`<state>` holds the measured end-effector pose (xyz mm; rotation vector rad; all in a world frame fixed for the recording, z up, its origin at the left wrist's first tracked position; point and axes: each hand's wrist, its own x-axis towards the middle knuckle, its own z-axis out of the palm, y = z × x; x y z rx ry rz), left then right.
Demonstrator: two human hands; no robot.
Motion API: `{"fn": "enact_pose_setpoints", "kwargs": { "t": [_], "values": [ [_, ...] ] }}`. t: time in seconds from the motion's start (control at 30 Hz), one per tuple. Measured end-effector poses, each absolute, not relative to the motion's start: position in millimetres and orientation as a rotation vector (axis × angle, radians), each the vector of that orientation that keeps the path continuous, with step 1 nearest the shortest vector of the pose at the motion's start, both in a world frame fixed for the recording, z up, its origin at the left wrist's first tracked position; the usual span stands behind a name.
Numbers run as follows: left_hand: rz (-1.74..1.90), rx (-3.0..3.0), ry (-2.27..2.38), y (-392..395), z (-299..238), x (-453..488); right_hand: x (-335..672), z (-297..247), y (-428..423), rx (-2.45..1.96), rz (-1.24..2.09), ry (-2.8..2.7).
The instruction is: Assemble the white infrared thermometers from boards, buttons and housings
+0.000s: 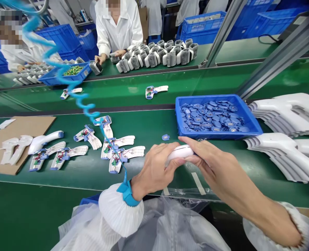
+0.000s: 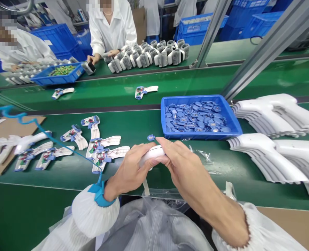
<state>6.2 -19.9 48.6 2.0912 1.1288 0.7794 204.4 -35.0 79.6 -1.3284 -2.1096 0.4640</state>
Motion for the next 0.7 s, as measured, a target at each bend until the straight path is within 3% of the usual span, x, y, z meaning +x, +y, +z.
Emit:
{"fn": "enact_pose_setpoints", "kwargs": {
  "t": [0.2,0.37,0.53,0.7],
  "values": [
    [0.803,2.242,1.231,-15.9,41.2,20.2,196.3,62.6,-36.7,-1.370,0.236,-2.015],
    [0.838,2.237,1.291,-25.1,35.9,23.0,213.1,51.9,-49.2,-1.568,0.453,-1.861],
    [1.060,1.841,1.704,-28.1,15.6,35.0,213.4,44.5,-68.7,-1.571,0.682,-1.887],
    [1.027,1.921,1.599,-15.9,9.8,44.7,193.9,35.2,-87.1,-1.531,0.579,-1.753]
  ]
}}
